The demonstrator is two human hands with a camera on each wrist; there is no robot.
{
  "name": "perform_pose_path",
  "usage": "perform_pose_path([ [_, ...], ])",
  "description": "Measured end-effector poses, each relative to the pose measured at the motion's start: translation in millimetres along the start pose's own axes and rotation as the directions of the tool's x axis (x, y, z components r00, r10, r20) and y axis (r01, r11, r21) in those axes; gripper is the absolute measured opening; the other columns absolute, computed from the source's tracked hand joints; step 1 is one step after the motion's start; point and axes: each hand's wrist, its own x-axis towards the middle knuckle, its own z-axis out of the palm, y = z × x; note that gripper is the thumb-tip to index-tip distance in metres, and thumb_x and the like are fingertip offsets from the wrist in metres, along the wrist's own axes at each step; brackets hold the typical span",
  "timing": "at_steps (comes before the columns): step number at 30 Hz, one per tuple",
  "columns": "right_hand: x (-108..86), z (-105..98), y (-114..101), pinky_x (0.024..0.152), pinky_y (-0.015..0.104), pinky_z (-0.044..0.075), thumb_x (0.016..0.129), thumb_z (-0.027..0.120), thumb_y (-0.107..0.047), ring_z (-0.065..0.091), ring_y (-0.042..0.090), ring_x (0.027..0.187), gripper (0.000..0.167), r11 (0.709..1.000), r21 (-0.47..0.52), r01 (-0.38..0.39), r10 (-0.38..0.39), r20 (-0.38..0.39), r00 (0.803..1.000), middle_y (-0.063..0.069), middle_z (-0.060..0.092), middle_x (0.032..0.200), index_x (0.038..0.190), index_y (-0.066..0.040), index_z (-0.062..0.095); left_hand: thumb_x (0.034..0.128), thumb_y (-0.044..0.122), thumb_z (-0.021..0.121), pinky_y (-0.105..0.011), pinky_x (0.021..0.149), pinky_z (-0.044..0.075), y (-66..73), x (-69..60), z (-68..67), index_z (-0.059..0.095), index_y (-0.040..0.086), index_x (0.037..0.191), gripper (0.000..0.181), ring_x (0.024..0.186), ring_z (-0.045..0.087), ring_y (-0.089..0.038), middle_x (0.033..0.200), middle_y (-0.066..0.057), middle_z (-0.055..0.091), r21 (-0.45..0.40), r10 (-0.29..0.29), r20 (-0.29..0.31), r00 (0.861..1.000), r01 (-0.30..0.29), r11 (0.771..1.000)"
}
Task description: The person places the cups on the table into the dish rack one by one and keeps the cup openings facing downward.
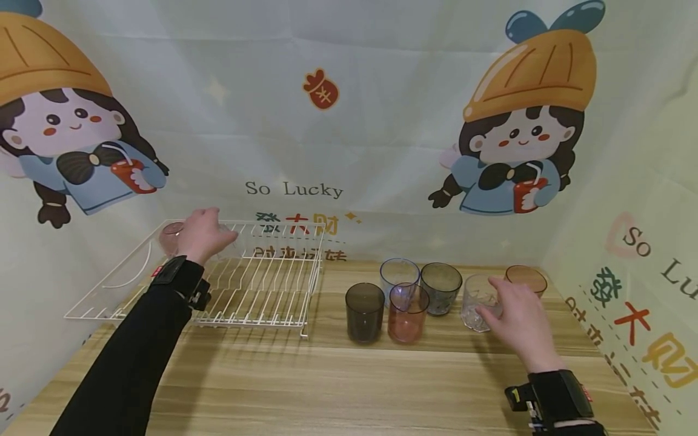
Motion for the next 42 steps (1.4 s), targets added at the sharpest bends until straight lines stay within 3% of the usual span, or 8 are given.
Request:
perform_pose_path([
  [3, 0.1, 1, 0, 0.066, 0.042, 0.044, 0.080, 0.073, -0.017, 0.051, 0.023, 0.063, 0.059, 1.000, 0.006, -0.005, 0.005, 0.021, 1.000, 0.026, 0.061, 0.098, 0.128, 0.009, 0.050, 0.0856, 0.027, 0.059, -0.059, 0.091, 0.041, 1.2, -0.4, 0.7, 0.044, -0.009, 0.129, 0.059, 0.111, 0.046, -0.048, 0.124, -0.033, 0.047, 0.004, 0.011, -0.008, 1.000, -0.011, 1.000],
  [9, 1.8, 4, 0, 0.077, 0.054, 0.046, 0.079, 0.073, -0.016, 0.055, 0.043, 0.089, 0.061, 1.000, 0.012, -0.007, 0.007, 0.047, 0.999, 0.029, 0.061, 0.105, 0.129, 0.009, 0.049, 0.0855, 0.029, 0.059, -0.059, 0.094, 0.041, 2.7, -1.3, -0.1, 0.041, -0.009, 0.133, 0.063, 0.114, 0.044, -0.048, 0.127, -0.034, 0.045, -0.004, 0.020, -0.004, 1.000, -0.020, 1.000],
  [14, 3.3, 7, 0, 0.082, 0.056, 0.045, 0.079, 0.073, -0.015, 0.056, 0.044, 0.092, 0.060, 1.000, 0.007, 0.002, -0.003, 0.055, 0.999, 0.029, 0.060, 0.109, 0.129, 0.009, 0.049, 0.0864, 0.031, 0.059, -0.061, 0.098, 0.038, 4.8, -3.6, -2.6, 0.037, -0.008, 0.138, 0.068, 0.120, 0.041, -0.049, 0.133, -0.033, 0.042, -0.031, 0.032, 0.024, 0.999, -0.031, 0.999],
  [21, 4.2, 11, 1, 0.101, 0.060, 0.033, 0.079, 0.073, -0.015, 0.054, 0.046, 0.099, 0.060, 0.999, -0.009, 0.032, -0.032, 0.045, 0.998, 0.030, 0.059, 0.113, 0.129, 0.007, 0.049, 0.0883, 0.033, 0.058, -0.059, 0.103, 0.035, 7.8, -5.6, -5.0, 0.033, -0.006, 0.141, 0.071, 0.127, 0.035, -0.048, 0.139, -0.032, 0.037, -0.065, 0.057, 0.052, 0.997, -0.053, 0.996],
  [33, 6.1, 16, 0, 0.102, 0.057, 0.034, 0.079, 0.073, -0.013, 0.052, 0.047, 0.106, 0.052, 0.998, -0.024, 0.060, -0.058, 0.068, 0.996, 0.027, 0.060, 0.115, 0.124, 0.006, 0.055, 0.0900, 0.031, 0.059, -0.057, 0.108, 0.031, 19.3, -14.4, -7.9, 0.029, -0.004, 0.144, 0.071, 0.133, 0.029, -0.047, 0.145, -0.030, 0.032, -0.158, 0.103, 0.077, 0.992, -0.090, 0.983],
  [42, 2.7, 21, 2, 0.104, 0.053, 0.035, 0.080, 0.070, -0.008, 0.059, 0.041, 0.098, 0.037, 0.997, -0.022, 0.078, -0.077, 0.063, 0.995, 0.022, 0.066, 0.105, 0.114, 0.005, 0.061, 0.0907, 0.033, 0.059, -0.055, 0.109, 0.031, 26.4, -21.3, -10.4, 0.028, -0.002, 0.145, 0.072, 0.134, 0.029, -0.045, 0.146, -0.028, 0.031, -0.144, 0.148, 0.100, 0.984, -0.133, 0.981],
])
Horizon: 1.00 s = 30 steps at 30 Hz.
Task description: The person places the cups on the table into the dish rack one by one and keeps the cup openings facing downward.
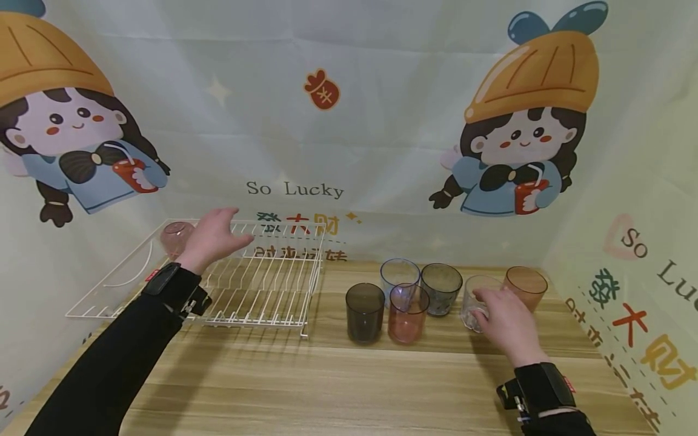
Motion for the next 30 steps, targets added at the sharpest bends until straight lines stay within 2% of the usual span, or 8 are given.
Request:
perform_pose_path([
  [8, 0.3, 4, 0, 0.106, 0.054, 0.034, 0.082, 0.067, -0.003, 0.065, 0.035, 0.084, 0.025, 1.000, -0.006, -0.019, 0.020, 0.042, 0.999, 0.020, 0.070, 0.093, 0.105, 0.005, 0.066, 0.0911, 0.034, 0.058, -0.055, 0.111, 0.029, 8.2, -7.4, -3.7, 0.027, 0.001, 0.147, 0.072, 0.136, 0.027, -0.043, 0.148, -0.026, 0.030, -0.014, 0.053, 0.012, 0.999, -0.053, 0.998],
  [13, 0.2, 6, 0, 0.106, 0.054, 0.033, 0.082, 0.066, -0.001, 0.065, 0.034, 0.081, 0.017, 1.000, 0.000, -0.016, 0.016, 0.018, 1.000, 0.017, 0.071, 0.088, 0.099, 0.003, 0.068, 0.0903, 0.036, 0.060, -0.053, 0.111, 0.028, 16.1, -14.0, -5.1, 0.027, 0.002, 0.147, 0.074, 0.136, 0.029, -0.042, 0.148, -0.025, 0.032, -0.004, 0.087, 0.017, 0.996, -0.087, 0.996],
  [19, -3.9, 4, 0, 0.105, 0.054, 0.034, 0.082, 0.066, 0.001, 0.065, 0.035, 0.081, 0.014, 0.999, 0.002, -0.038, 0.038, 0.002, 0.999, 0.016, 0.071, 0.087, 0.095, 0.002, 0.068, 0.0908, 0.036, 0.059, -0.053, 0.112, 0.026, 27.3, -21.6, -7.1, 0.025, 0.003, 0.148, 0.074, 0.137, 0.028, -0.041, 0.149, -0.023, 0.031, -0.043, 0.129, 0.044, 0.991, -0.127, 0.991],
  [26, -10.3, 2, 1, 0.103, 0.054, 0.037, 0.082, 0.066, 0.000, 0.065, 0.036, 0.079, 0.016, 0.998, 0.012, -0.065, 0.065, -0.015, 0.998, 0.015, 0.071, 0.087, 0.098, 0.000, 0.069, 0.0893, 0.034, 0.062, -0.054, 0.113, 0.025, 37.9, -25.0, -4.2, 0.025, 0.004, 0.148, 0.076, 0.139, 0.025, -0.039, 0.150, -0.022, 0.030, -0.098, 0.140, 0.063, 0.988, -0.133, 0.986],
  [30, -13.8, 1, 2, 0.102, 0.053, 0.037, 0.082, 0.067, -0.001, 0.065, 0.035, 0.078, 0.016, 0.998, 0.029, -0.059, 0.061, -0.040, 0.997, 0.014, 0.071, 0.087, 0.097, 0.000, 0.069, 0.0881, 0.034, 0.064, -0.056, 0.113, 0.024, 42.8, -25.9, -3.1, 0.025, 0.005, 0.148, 0.077, 0.139, 0.026, -0.038, 0.150, -0.021, 0.030, -0.096, 0.148, 0.065, 0.987, -0.141, 0.985],
])
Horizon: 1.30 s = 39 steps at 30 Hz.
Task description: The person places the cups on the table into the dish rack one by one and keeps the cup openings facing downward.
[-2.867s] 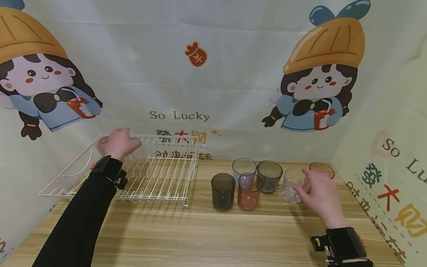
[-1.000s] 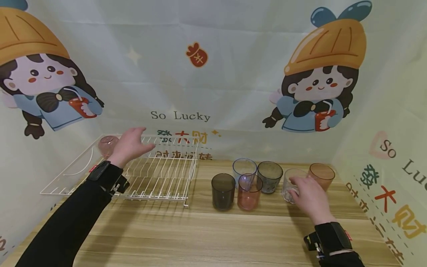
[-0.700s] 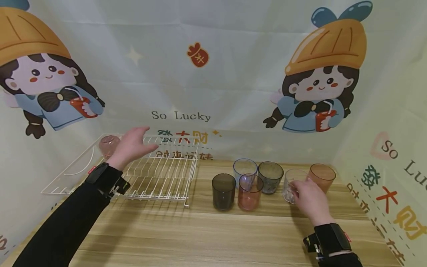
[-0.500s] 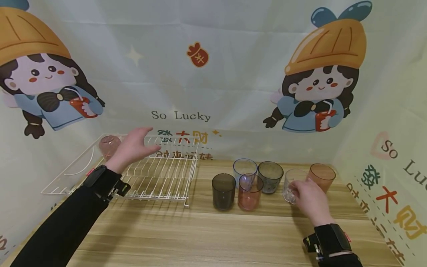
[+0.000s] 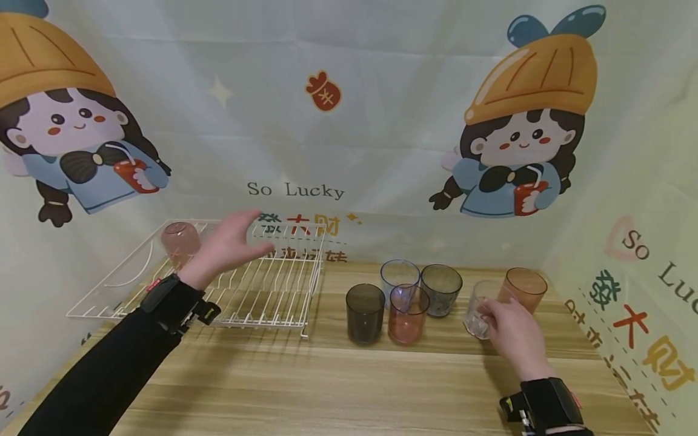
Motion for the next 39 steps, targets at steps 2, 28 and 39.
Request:
perform_pose_path([
  [2, -1.7, -1, 0, 0.102, 0.052, 0.038, 0.081, 0.067, -0.001, 0.064, 0.035, 0.077, 0.016, 1.000, 0.004, 0.002, -0.002, -0.010, 1.000, 0.014, 0.070, 0.087, 0.097, 0.000, 0.069, 0.0882, 0.034, 0.064, -0.056, 0.113, 0.024, 2.4, -0.3, 0.5, 0.025, 0.005, 0.148, 0.077, 0.139, 0.025, -0.039, 0.150, -0.021, 0.030, 0.004, 0.002, 0.004, 1.000, -0.002, 1.000],
  [28, -6.0, -31, -23, 0.092, 0.056, 0.042, 0.076, 0.069, 0.004, 0.064, 0.034, 0.076, 0.018, 0.996, 0.074, 0.043, -0.036, -0.094, 0.995, 0.020, 0.069, 0.092, 0.094, -0.001, 0.068, 0.0869, 0.034, 0.066, -0.052, 0.113, 0.028, 18.2, -17.3, 10.6, 0.027, 0.001, 0.147, 0.079, 0.138, 0.030, -0.037, 0.149, -0.022, 0.033, -0.042, 0.092, 0.029, 0.995, -0.091, 0.995],
  [39, -2.0, -41, -40, 0.103, 0.041, 0.038, 0.075, 0.071, 0.007, 0.063, 0.029, 0.078, 0.023, 0.982, 0.081, 0.168, -0.148, -0.214, 0.966, 0.011, 0.070, 0.087, 0.095, -0.005, 0.068, 0.0843, 0.036, 0.069, -0.053, 0.112, 0.030, 25.7, -23.8, 15.9, 0.028, 0.007, 0.148, 0.080, 0.136, 0.034, -0.033, 0.149, -0.016, 0.036, -0.093, 0.124, 0.028, 0.992, -0.121, 0.988],
])
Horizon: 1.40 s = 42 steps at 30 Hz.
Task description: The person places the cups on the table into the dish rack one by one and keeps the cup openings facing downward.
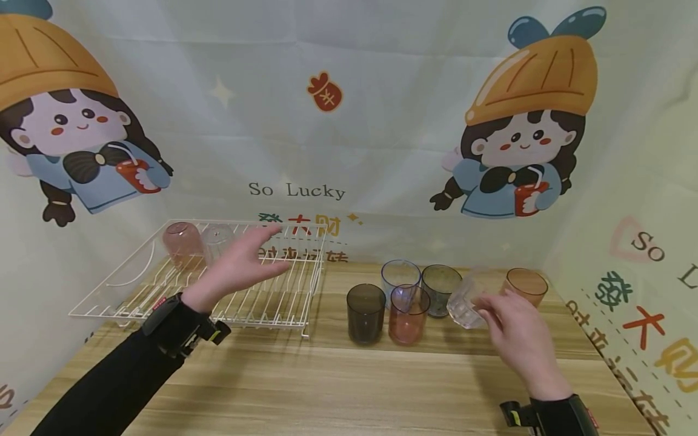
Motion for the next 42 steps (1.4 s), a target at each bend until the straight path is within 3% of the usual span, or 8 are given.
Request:
perform_pose_path([
  [4, 4.0, -3, -6, 0.105, 0.040, 0.038, 0.075, 0.070, 0.008, 0.063, 0.028, 0.077, 0.024, 1.000, 0.020, 0.020, -0.020, -0.020, 1.000, 0.009, 0.070, 0.086, 0.095, -0.005, 0.068, 0.0832, 0.037, 0.069, -0.053, 0.112, 0.029, 3.1, -1.3, 1.6, 0.028, 0.008, 0.148, 0.082, 0.136, 0.034, -0.034, 0.149, -0.016, 0.035, -0.003, -0.007, 0.009, 1.000, 0.007, 1.000],
  [14, 11.9, -9, -20, 0.110, 0.014, 0.025, 0.069, 0.072, 0.014, 0.061, 0.024, 0.075, 0.028, 0.994, 0.056, 0.092, -0.085, -0.107, 0.991, 0.007, 0.070, 0.082, 0.091, -0.003, 0.068, 0.0835, 0.034, 0.070, -0.054, 0.113, 0.025, 9.8, -7.7, 8.2, 0.028, 0.007, 0.147, 0.081, 0.138, 0.031, -0.033, 0.150, -0.015, 0.033, -0.062, 0.002, 0.003, 1.000, -0.002, 0.998],
  [27, 21.4, -8, -36, 0.110, 0.022, 0.031, 0.067, 0.073, 0.016, 0.058, 0.020, 0.086, 0.040, 0.984, 0.111, 0.142, -0.120, -0.183, 0.976, 0.007, 0.069, 0.086, 0.099, -0.007, 0.068, 0.0812, 0.036, 0.071, -0.054, 0.113, 0.027, 23.5, -19.4, 15.8, 0.030, 0.012, 0.148, 0.082, 0.138, 0.032, -0.031, 0.150, -0.012, 0.035, -0.103, 0.047, -0.018, 0.999, -0.049, 0.993],
  [30, 20.2, 3, -25, 0.110, 0.028, 0.032, 0.073, 0.071, 0.013, 0.059, 0.021, 0.088, 0.039, 0.975, 0.159, 0.155, -0.123, -0.192, 0.974, 0.005, 0.069, 0.090, 0.103, -0.011, 0.068, 0.0809, 0.036, 0.071, -0.054, 0.113, 0.027, 27.1, -20.9, 18.3, 0.030, 0.013, 0.148, 0.082, 0.138, 0.031, -0.031, 0.151, -0.011, 0.033, -0.110, 0.051, -0.014, 0.999, -0.052, 0.993],
  [34, 10.0, 43, 21, 0.114, 0.038, 0.028, 0.086, 0.065, -0.002, 0.059, 0.017, 0.100, 0.031, 0.952, 0.241, 0.190, -0.139, -0.215, 0.967, -0.001, 0.068, 0.103, 0.113, -0.017, 0.066, 0.0801, 0.036, 0.072, -0.054, 0.112, 0.029, 30.7, -22.6, 24.0, 0.031, 0.014, 0.147, 0.082, 0.137, 0.033, -0.031, 0.150, -0.011, 0.035, -0.125, 0.061, -0.021, 0.998, -0.064, 0.990],
  [36, 9.1, 54, 29, 0.114, 0.041, 0.027, 0.088, 0.063, -0.004, 0.059, 0.016, 0.103, 0.031, 0.940, 0.271, 0.206, -0.145, -0.228, 0.963, -0.002, 0.067, 0.106, 0.115, -0.018, 0.065, 0.0798, 0.035, 0.073, -0.053, 0.112, 0.029, 31.9, -23.8, 27.6, 0.032, 0.013, 0.147, 0.082, 0.137, 0.033, -0.031, 0.150, -0.011, 0.035, -0.131, 0.073, -0.027, 0.997, -0.076, 0.988],
  [38, 13.4, 47, 13, 0.114, 0.040, 0.029, 0.086, 0.064, -0.001, 0.059, 0.017, 0.102, 0.031, 0.937, 0.275, 0.213, -0.151, -0.231, 0.961, 0.000, 0.068, 0.105, 0.114, -0.015, 0.065, 0.0795, 0.034, 0.073, -0.052, 0.112, 0.028, 32.9, -25.2, 31.2, 0.033, 0.011, 0.146, 0.082, 0.137, 0.033, -0.031, 0.150, -0.012, 0.036, -0.131, 0.089, -0.036, 0.995, -0.093, 0.987],
  [42, 28.5, 15, -42, 0.110, 0.031, 0.034, 0.076, 0.068, 0.013, 0.058, 0.019, 0.090, 0.037, 0.940, 0.261, 0.221, -0.155, -0.250, 0.956, 0.005, 0.069, 0.092, 0.105, -0.010, 0.068, 0.0800, 0.035, 0.073, -0.053, 0.112, 0.028, 34.5, -27.6, 38.2, 0.033, 0.012, 0.146, 0.081, 0.138, 0.032, -0.032, 0.150, -0.011, 0.035, -0.141, 0.090, -0.038, 0.995, -0.095, 0.985],
])
